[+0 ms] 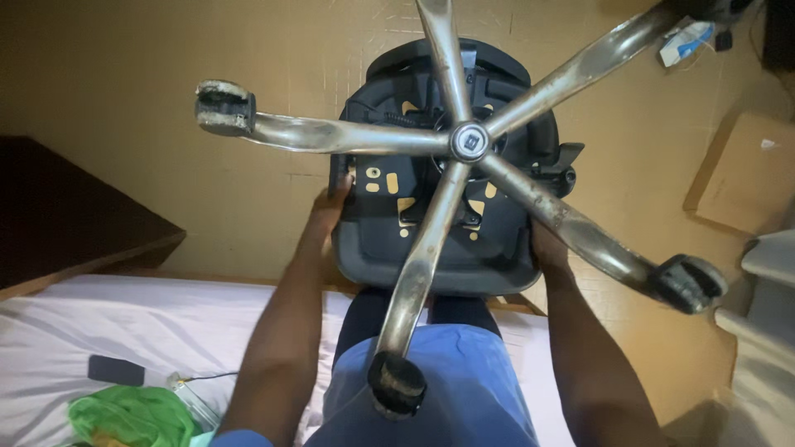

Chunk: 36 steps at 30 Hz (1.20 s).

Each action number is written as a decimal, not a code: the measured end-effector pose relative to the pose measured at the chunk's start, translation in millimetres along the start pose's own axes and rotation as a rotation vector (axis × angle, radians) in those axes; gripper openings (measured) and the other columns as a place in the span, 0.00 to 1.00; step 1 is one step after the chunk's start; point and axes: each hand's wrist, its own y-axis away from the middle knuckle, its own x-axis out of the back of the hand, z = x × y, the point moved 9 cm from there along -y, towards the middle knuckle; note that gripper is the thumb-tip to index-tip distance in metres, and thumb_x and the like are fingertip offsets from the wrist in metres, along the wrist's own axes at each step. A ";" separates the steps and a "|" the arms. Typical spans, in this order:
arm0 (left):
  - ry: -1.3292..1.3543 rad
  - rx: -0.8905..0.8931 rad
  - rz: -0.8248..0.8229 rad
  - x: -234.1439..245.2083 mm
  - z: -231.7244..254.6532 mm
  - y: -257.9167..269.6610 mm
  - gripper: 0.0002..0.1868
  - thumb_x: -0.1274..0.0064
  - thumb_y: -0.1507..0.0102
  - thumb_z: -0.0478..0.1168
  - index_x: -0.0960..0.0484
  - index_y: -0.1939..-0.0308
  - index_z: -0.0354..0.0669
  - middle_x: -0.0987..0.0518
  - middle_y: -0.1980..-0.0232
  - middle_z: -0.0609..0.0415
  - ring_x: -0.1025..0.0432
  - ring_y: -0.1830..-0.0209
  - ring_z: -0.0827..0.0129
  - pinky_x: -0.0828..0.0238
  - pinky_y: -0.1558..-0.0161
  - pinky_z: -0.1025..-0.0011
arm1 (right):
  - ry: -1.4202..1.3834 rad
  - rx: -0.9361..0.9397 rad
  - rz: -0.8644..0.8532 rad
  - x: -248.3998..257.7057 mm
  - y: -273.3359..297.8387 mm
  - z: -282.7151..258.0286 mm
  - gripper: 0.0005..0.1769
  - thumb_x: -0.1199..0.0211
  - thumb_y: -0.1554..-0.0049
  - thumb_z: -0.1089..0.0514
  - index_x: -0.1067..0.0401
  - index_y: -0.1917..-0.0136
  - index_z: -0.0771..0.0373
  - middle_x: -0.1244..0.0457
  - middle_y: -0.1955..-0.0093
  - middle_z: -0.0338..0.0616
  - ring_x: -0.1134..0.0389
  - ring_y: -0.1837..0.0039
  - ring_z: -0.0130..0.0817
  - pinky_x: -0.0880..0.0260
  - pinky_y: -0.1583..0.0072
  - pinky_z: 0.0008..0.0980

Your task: The person flips an office chair upside down and uses an Allen key to tighten a screw on the underside mechanism. The chair is then left upside down.

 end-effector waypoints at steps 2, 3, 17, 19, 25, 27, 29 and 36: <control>0.111 0.193 0.055 -2.2 -21.2 25.1 0.53 0.51 0.44 0.77 0.30 0.29 0.41 0.24 0.32 0.38 0.30 0.32 0.48 0.34 0.36 0.54 | 0.014 0.000 -0.007 4.6 -3.5 6.0 0.22 0.45 0.34 0.45 0.28 0.44 0.68 0.33 0.51 0.59 0.33 0.48 0.50 0.35 0.45 0.45; 0.172 0.287 0.085 -4.2 -29.4 34.2 0.54 0.48 0.47 0.76 0.33 0.28 0.44 0.26 0.31 0.40 0.32 0.32 0.49 0.36 0.37 0.52 | 0.040 0.005 0.002 10.5 -8.9 7.8 0.23 0.45 0.35 0.44 0.28 0.45 0.68 0.33 0.52 0.59 0.33 0.49 0.49 0.35 0.45 0.45; 0.144 0.150 0.235 8.1 25.5 19.5 0.41 0.40 0.44 0.69 0.14 0.47 0.33 0.15 0.48 0.41 0.21 0.49 0.55 0.25 0.47 0.59 | -0.037 -0.068 -0.037 -6.3 -7.7 1.2 0.28 0.42 0.38 0.38 0.25 0.49 0.69 0.32 0.56 0.58 0.31 0.53 0.48 0.35 0.50 0.43; 0.092 0.147 0.293 9.8 22.7 10.0 0.41 0.38 0.46 0.68 0.14 0.47 0.34 0.15 0.47 0.40 0.22 0.47 0.54 0.26 0.47 0.60 | -0.090 -0.099 -0.065 -9.7 -10.2 -2.8 0.29 0.41 0.39 0.37 0.25 0.50 0.69 0.32 0.57 0.58 0.31 0.54 0.48 0.34 0.51 0.42; -0.081 0.191 0.356 12.8 -0.4 -21.9 0.59 0.37 0.50 0.76 0.33 0.36 0.30 0.27 0.39 0.29 0.29 0.40 0.44 0.29 0.44 0.55 | 0.133 -0.222 0.037 -2.5 -20.3 5.6 0.34 0.41 0.42 0.34 0.25 0.52 0.71 0.31 0.55 0.64 0.29 0.51 0.57 0.33 0.47 0.44; -0.138 0.298 0.291 9.4 -1.7 -21.2 0.54 0.49 0.48 0.81 0.17 0.42 0.34 0.21 0.40 0.32 0.26 0.39 0.44 0.31 0.39 0.52 | 0.104 -0.170 0.055 -2.5 -15.8 2.6 0.35 0.41 0.42 0.34 0.25 0.52 0.73 0.31 0.55 0.66 0.28 0.50 0.59 0.32 0.47 0.44; -0.182 0.277 0.401 15.2 15.7 -6.5 0.57 0.47 0.49 0.83 0.18 0.44 0.30 0.21 0.41 0.30 0.27 0.38 0.42 0.31 0.39 0.54 | 0.075 -0.154 0.051 -1.0 -13.8 2.8 0.33 0.41 0.42 0.35 0.26 0.51 0.73 0.31 0.54 0.65 0.28 0.50 0.58 0.32 0.47 0.44; -0.163 0.250 0.551 23.7 89.2 59.4 0.50 0.41 0.54 0.78 0.13 0.55 0.30 0.15 0.53 0.33 0.19 0.49 0.45 0.24 0.47 0.56 | 0.114 -0.060 0.007 3.4 -8.7 12.6 0.29 0.42 0.39 0.39 0.26 0.48 0.72 0.31 0.52 0.64 0.29 0.48 0.57 0.32 0.46 0.44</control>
